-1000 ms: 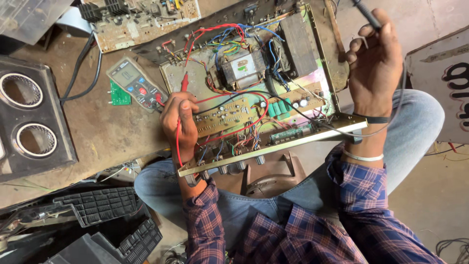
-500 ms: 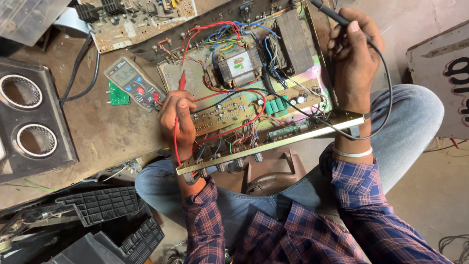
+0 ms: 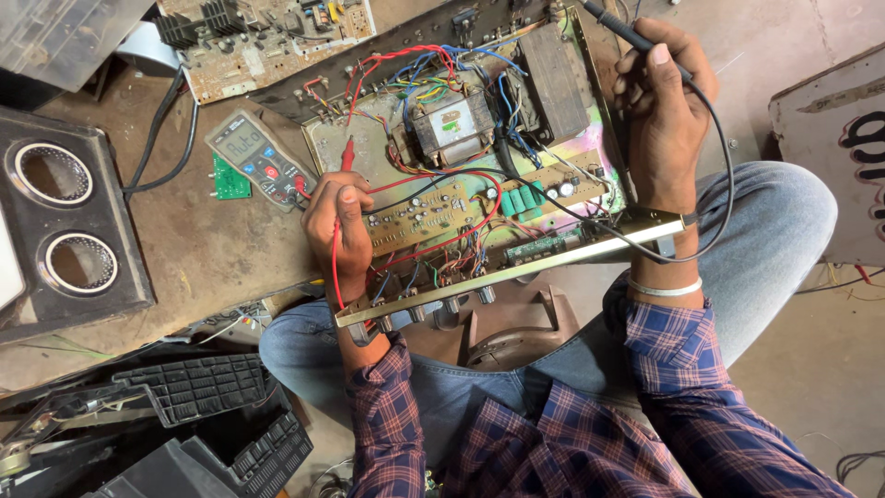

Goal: The person uses a multimeter to test various points on an exposed circuit board. They move the probes across different components and wires, observing the readings on the multimeter display.

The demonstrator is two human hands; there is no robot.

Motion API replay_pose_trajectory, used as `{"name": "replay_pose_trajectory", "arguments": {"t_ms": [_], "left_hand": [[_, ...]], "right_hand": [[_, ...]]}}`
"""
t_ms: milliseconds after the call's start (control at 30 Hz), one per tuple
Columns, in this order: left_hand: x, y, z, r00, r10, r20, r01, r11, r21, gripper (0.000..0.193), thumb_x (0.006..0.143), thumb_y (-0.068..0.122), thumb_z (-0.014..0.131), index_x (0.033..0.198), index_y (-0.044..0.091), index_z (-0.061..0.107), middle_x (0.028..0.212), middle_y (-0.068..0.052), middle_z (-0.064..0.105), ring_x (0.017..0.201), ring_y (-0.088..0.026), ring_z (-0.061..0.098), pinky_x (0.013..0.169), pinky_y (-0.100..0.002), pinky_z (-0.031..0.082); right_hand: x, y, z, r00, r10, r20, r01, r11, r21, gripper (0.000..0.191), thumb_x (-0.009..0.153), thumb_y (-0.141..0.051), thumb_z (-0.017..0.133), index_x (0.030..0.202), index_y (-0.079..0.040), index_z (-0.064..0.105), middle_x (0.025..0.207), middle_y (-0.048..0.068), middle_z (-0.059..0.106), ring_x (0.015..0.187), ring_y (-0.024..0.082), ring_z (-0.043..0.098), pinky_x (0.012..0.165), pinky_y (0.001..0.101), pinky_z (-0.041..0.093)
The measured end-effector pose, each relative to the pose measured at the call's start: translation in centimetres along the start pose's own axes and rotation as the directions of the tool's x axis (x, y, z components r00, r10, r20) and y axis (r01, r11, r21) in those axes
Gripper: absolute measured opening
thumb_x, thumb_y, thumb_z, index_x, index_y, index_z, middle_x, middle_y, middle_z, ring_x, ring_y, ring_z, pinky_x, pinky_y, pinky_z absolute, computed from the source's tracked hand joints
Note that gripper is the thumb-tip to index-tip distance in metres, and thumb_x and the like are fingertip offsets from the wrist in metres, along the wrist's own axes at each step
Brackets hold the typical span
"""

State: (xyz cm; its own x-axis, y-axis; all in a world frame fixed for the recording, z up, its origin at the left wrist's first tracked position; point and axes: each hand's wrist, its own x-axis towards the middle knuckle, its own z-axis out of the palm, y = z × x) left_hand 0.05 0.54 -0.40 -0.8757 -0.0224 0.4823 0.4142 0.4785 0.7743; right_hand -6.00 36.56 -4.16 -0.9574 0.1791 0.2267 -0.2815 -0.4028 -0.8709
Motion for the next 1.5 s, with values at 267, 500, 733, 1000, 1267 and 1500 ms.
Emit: {"name": "replay_pose_trajectory", "arguments": {"t_ms": [267,500,733,1000,1267,1500], "left_hand": [[0.07,-0.28,0.01,1.000,0.022,0.002,-0.022,1.000,-0.011,0.044,0.114,0.027,0.043,0.085,-0.003,0.057,0.089,-0.013,0.063,0.076,-0.024,0.063,0.071,-0.034,0.050],[-0.02,-0.37,-0.06,0.999,0.034,0.000,-0.034,0.999,-0.010,0.044,0.114,0.027,0.043,0.085,-0.002,0.058,0.089,-0.013,0.063,0.077,-0.024,0.063,0.071,-0.034,0.050],[-0.04,-0.56,-0.03,1.000,0.022,-0.006,-0.022,0.999,-0.023,0.046,0.114,0.030,0.044,0.084,-0.003,0.057,0.088,-0.013,0.064,0.075,-0.023,0.063,0.070,-0.034,0.050],[-0.05,-0.31,-0.03,1.000,0.015,-0.006,-0.015,0.999,-0.034,0.046,0.115,0.030,0.044,0.085,-0.003,0.057,0.089,-0.013,0.063,0.075,-0.023,0.063,0.070,-0.034,0.050],[0.04,-0.25,-0.01,1.000,0.024,-0.005,-0.024,1.000,-0.015,0.046,0.115,0.030,0.044,0.085,-0.003,0.057,0.089,-0.013,0.063,0.076,-0.023,0.063,0.070,-0.034,0.050],[-0.12,-0.42,-0.07,1.000,0.019,-0.005,-0.019,1.000,-0.021,0.047,0.115,0.031,0.044,0.085,-0.003,0.057,0.089,-0.013,0.063,0.076,-0.023,0.063,0.070,-0.034,0.050]], "right_hand": [[-0.07,-0.30,0.44,0.999,0.004,-0.036,-0.007,0.997,-0.072,0.031,0.118,-0.021,0.060,0.139,0.002,0.063,0.098,0.006,0.068,0.080,0.010,0.064,0.074,0.0208,0.052],[0.00,-0.14,0.44,0.998,0.015,-0.058,-0.015,1.000,0.002,0.030,0.118,-0.018,0.059,0.138,0.004,0.063,0.097,0.008,0.069,0.079,0.010,0.063,0.074,0.0217,0.052],[-0.04,-0.20,0.24,0.995,0.035,-0.097,-0.035,0.999,-0.005,0.028,0.116,-0.016,0.058,0.133,0.006,0.064,0.096,0.008,0.069,0.075,0.011,0.064,0.071,0.0214,0.052],[0.08,-0.35,0.37,0.995,0.020,-0.100,-0.020,1.000,-0.002,0.027,0.114,-0.015,0.057,0.129,0.006,0.067,0.095,0.009,0.070,0.074,0.012,0.065,0.069,0.0219,0.052],[-0.19,-0.40,0.95,0.994,0.033,-0.101,-0.046,0.991,-0.128,0.030,0.114,-0.019,0.062,0.133,0.004,0.067,0.097,0.004,0.070,0.071,0.006,0.061,0.062,0.0186,0.045],[-0.27,-0.23,0.51,0.996,0.006,-0.085,-0.011,0.998,-0.062,0.034,0.114,-0.023,0.065,0.136,0.004,0.066,0.100,0.006,0.072,0.073,0.007,0.062,0.064,0.0180,0.045]]}}
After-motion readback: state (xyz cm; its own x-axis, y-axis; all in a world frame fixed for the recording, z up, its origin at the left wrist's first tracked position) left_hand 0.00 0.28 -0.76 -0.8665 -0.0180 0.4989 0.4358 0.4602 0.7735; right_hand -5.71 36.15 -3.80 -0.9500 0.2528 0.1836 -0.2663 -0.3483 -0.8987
